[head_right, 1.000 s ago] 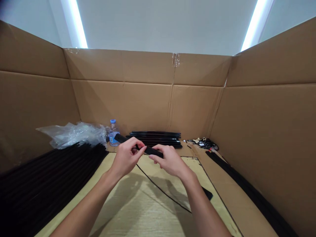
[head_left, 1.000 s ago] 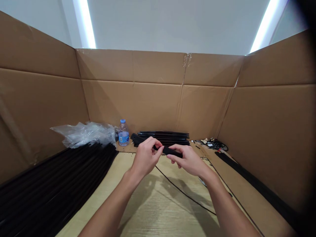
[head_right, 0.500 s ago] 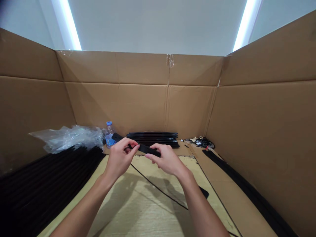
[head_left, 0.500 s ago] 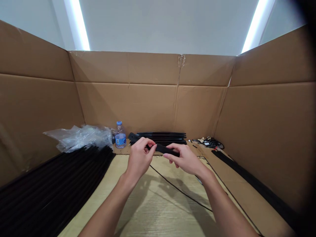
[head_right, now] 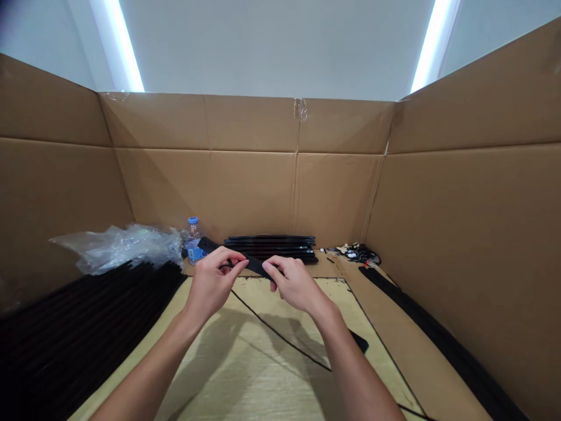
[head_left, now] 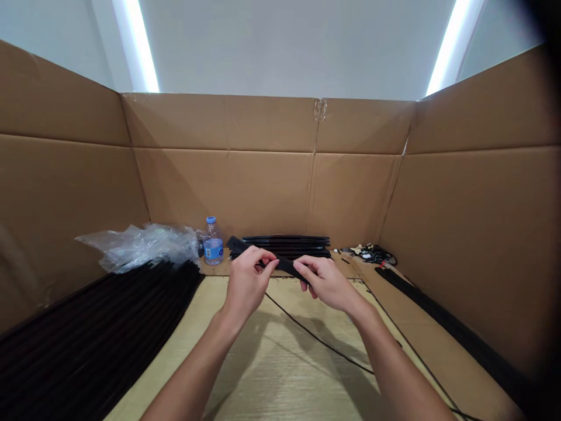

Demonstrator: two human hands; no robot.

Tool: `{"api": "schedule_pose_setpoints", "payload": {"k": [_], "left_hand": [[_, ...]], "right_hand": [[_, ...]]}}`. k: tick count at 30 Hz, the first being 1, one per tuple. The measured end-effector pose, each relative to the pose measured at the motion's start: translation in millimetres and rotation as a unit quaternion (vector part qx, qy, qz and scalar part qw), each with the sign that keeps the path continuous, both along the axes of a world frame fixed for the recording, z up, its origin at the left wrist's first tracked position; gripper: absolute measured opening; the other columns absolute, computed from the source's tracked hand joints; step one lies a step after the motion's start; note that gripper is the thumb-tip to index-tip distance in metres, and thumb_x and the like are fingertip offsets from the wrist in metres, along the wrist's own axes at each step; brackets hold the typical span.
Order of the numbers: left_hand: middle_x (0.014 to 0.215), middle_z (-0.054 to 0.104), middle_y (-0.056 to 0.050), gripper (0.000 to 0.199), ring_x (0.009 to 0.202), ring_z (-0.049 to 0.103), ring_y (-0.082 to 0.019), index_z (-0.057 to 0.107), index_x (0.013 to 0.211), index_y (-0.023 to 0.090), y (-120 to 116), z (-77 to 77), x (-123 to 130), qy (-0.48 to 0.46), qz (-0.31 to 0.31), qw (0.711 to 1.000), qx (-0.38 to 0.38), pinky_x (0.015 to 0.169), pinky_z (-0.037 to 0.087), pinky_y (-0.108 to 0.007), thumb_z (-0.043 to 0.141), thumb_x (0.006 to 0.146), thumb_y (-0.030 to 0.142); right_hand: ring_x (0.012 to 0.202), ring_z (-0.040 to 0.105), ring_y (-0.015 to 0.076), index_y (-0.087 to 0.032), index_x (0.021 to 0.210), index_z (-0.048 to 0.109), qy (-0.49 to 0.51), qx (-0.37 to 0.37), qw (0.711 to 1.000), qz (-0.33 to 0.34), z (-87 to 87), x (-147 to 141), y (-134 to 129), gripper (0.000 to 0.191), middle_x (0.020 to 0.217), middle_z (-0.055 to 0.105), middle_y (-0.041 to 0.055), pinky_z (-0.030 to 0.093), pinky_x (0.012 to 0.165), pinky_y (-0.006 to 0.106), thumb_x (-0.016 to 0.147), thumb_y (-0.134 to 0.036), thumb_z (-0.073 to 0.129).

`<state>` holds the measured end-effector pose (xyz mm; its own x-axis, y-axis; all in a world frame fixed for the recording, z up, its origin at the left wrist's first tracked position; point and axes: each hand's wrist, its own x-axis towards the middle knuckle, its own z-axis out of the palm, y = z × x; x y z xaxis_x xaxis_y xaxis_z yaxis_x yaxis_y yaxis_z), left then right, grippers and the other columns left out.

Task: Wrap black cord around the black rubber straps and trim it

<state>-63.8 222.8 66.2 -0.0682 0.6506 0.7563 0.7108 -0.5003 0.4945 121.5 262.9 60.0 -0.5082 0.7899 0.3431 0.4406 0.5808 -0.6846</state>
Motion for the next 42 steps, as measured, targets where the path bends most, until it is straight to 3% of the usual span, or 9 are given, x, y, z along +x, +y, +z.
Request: {"api": "schedule_pose_setpoints", "payload": {"k": [13, 19, 25, 32, 42], "left_hand": [[0.071, 0.061, 0.0, 0.014, 0.063, 0.054, -0.012, 0.063, 0.07, 0.017, 1.6, -6.0, 1.8, 0.021, 0.024, 1.0, -0.001, 0.059, 0.041, -0.024, 0.068, 0.08, 0.026], [0.071, 0.062, 0.0, 0.013, 0.064, 0.055, -0.012, 0.062, 0.071, 0.017, 2.1, -6.4, 1.2, 0.018, 0.032, 0.999, 0.006, 0.059, 0.041, -0.024, 0.07, 0.078, 0.025], [0.072, 0.062, 0.0, 0.013, 0.063, 0.054, -0.012, 0.064, 0.071, 0.017, -0.7, -2.3, 1.8, 0.004, 0.015, 1.0, -0.003, 0.058, 0.041, -0.024, 0.071, 0.077, 0.025], [0.07, 0.062, -0.001, 0.015, 0.061, 0.053, -0.011, 0.063, 0.07, 0.017, 0.2, -2.8, 1.1, 0.007, 0.021, 1.0, 0.017, 0.058, 0.041, -0.024, 0.069, 0.078, 0.027], [0.069, 0.062, -0.001, 0.015, 0.061, 0.054, -0.012, 0.063, 0.069, 0.017, -0.3, -2.6, 1.4, 0.008, 0.026, 0.999, 0.018, 0.056, 0.04, -0.024, 0.068, 0.079, 0.027]], "right_hand": [[0.048, 0.048, 0.0021, -0.018, 0.093, 0.063, 0.0, -0.016, 1.0, -0.004, -2.1, -0.4, -0.6, 0.041, 0.063, 0.061, -0.001, 0.03, 0.05, 0.013, 0.087, -0.053, 0.044], [0.051, 0.054, 0.0041, -0.016, 0.096, 0.06, 0.01, -0.059, 0.998, 0.011, -6.4, 0.8, 1.1, 0.043, 0.073, 0.065, 0.001, 0.036, 0.048, 0.014, 0.077, -0.055, 0.058], [0.058, 0.058, 0.0043, -0.016, 0.096, 0.054, 0.013, -0.058, 0.997, 0.056, -4.8, 1.1, 0.3, 0.032, 0.081, 0.067, 0.0026, 0.04, 0.057, 0.014, 0.086, -0.046, 0.048], [0.058, 0.051, 0.0039, -0.015, 0.098, 0.059, 0.006, -0.025, 0.999, 0.032, -2.8, 0.2, -1.5, 0.039, 0.071, 0.064, 0.0011, 0.033, 0.057, 0.014, 0.085, -0.051, 0.05], [0.054, 0.047, 0.0027, -0.014, 0.083, 0.06, -0.002, -0.018, 0.999, 0.038, -2.7, 2.5, 1.5, 0.047, 0.069, 0.063, 0.0012, 0.033, 0.057, 0.014, 0.09, -0.054, 0.036]]}}
